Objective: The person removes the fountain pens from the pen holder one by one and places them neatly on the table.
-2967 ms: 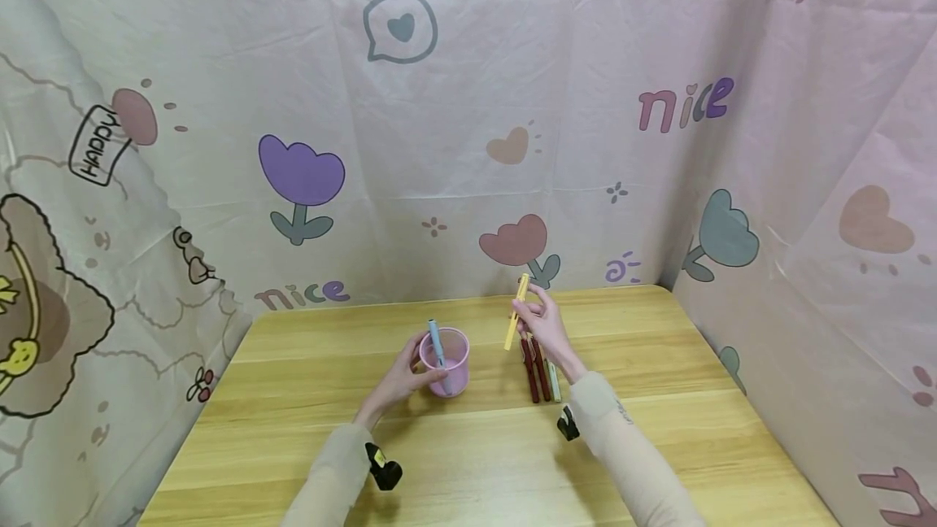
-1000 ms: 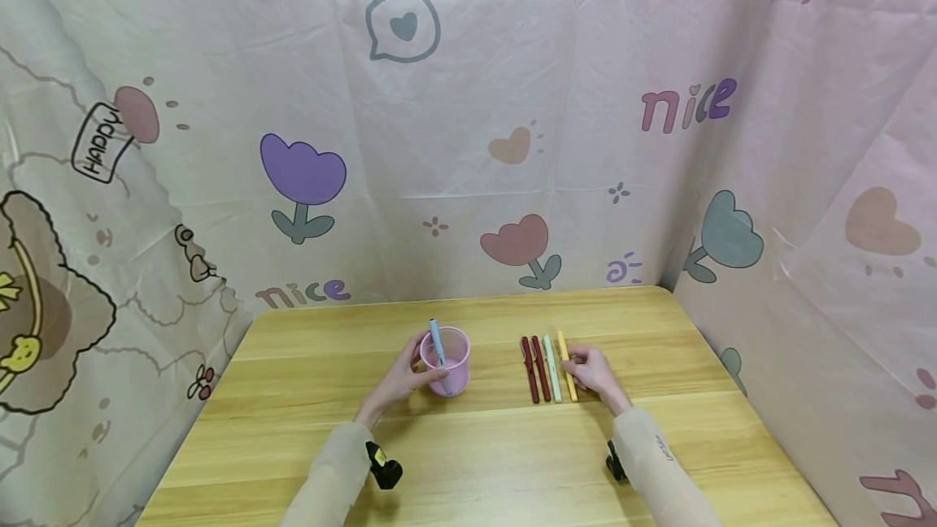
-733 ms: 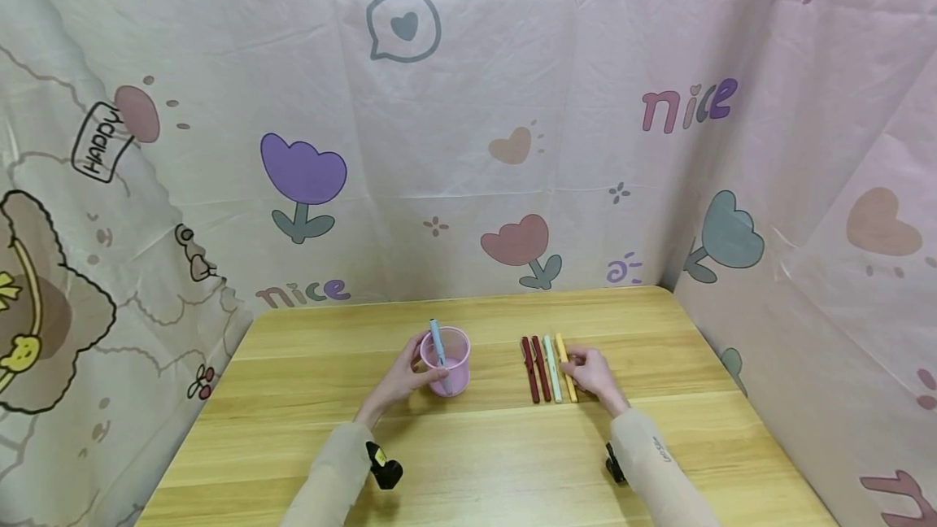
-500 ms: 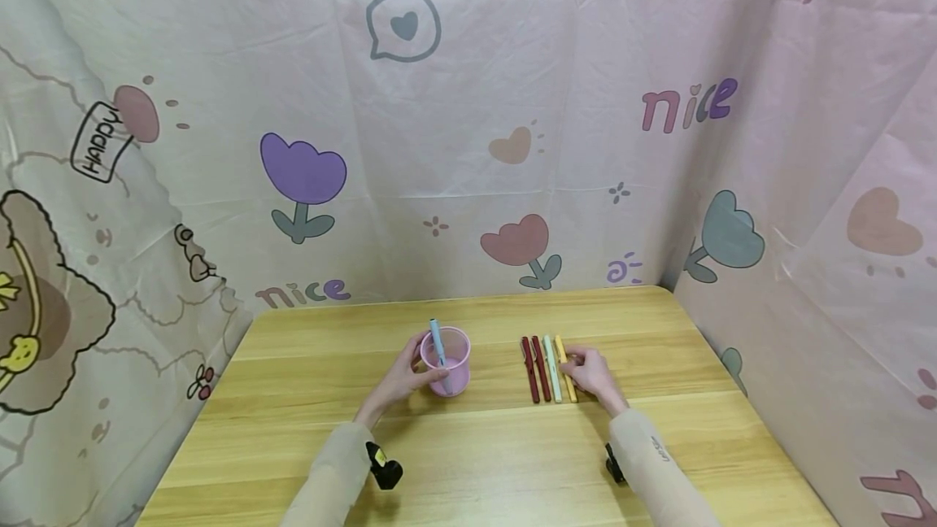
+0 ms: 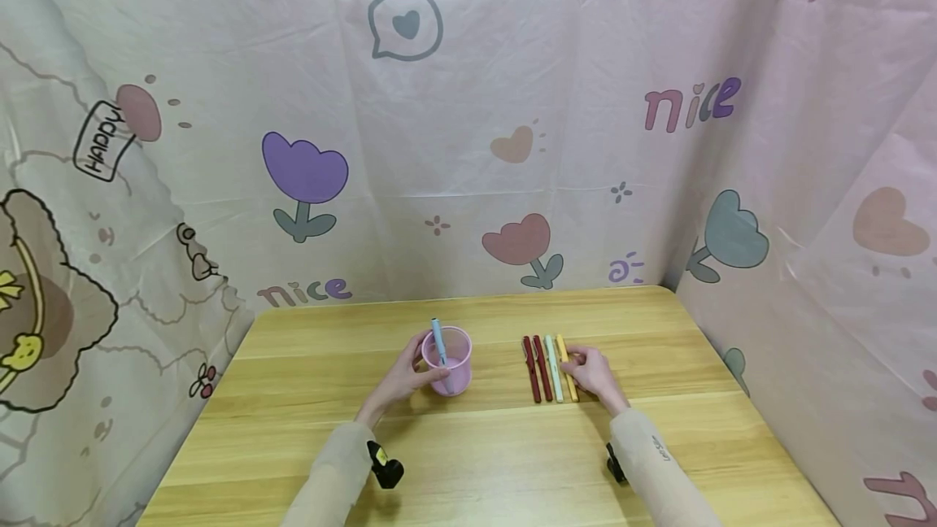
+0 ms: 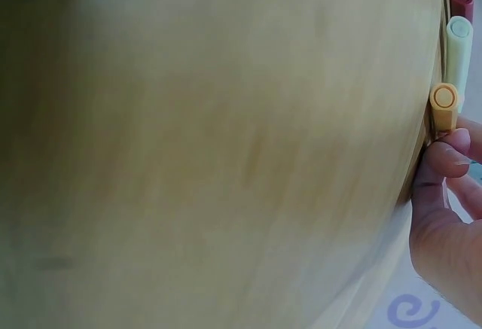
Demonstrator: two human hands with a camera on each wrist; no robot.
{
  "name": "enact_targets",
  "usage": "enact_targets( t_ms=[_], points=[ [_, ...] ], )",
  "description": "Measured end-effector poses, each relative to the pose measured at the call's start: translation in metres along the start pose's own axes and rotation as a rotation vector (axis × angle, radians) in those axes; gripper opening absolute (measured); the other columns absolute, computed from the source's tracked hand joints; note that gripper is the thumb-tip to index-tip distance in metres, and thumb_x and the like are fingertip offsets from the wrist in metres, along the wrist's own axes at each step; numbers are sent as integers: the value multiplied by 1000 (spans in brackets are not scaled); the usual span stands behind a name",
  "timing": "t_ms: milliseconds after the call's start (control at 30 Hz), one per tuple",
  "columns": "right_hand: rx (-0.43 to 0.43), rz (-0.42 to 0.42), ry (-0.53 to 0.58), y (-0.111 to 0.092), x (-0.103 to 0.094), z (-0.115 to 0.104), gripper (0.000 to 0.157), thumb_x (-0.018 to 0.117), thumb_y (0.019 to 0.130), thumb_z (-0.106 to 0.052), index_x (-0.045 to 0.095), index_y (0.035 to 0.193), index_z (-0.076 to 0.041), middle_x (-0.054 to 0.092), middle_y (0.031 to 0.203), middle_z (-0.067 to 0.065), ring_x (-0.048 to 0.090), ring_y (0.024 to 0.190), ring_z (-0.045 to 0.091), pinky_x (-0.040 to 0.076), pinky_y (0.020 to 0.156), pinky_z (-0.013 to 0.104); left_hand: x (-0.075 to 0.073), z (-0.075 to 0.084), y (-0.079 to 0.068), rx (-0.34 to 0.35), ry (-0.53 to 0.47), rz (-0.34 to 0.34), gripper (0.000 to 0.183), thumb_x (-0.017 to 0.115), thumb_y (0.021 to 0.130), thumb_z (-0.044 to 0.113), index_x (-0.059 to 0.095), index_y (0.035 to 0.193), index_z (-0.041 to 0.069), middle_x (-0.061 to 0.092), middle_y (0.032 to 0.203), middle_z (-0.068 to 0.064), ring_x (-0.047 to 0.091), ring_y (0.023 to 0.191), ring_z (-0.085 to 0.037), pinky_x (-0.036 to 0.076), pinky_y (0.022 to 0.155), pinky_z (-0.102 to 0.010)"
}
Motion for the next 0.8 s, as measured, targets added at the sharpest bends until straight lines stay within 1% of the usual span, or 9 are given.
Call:
enact_targets(
  t_ms=[167,367,600,800],
  points=[
    [-5,0,0,0,0,0,45,70,91,-6,60,132,6,65,76,8,51,54,9,40,46,19,0,0,-1,7,7,0,84,76,90,19,26,157,11,31,163,-21,25,152,-48,20,121,-71],
    [-8,5,-1,0,0,-1,45,71,90,-6,61,132,6,63,75,7,51,54,9,40,46,19,1,0,-1,28,27,4,85,77,90,24,27,157,10,32,162,-23,26,150,-51,22,118,-74],
    [-5,5,-5,0,0,-1,45,72,90,-7,60,132,5,59,71,3,51,54,9,40,46,18,1,1,-1,0,4,1,83,75,91,19,26,157,12,31,164,-20,24,152,-47,20,121,-71],
    [-9,3,-5,0,0,-1,44,72,90,-6,61,131,5,57,70,2,50,53,9,38,46,18,1,3,-1,-6,-3,-1,81,74,92,16,27,157,13,30,164,-20,24,152,-48,18,122,-71]
  ],
)
Point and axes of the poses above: each hand's wrist, its own y-axis towards the middle knuckle, its own x-axis out of the palm, z = x × y, the point moved 1 cm from there along y, towards the middle knuckle
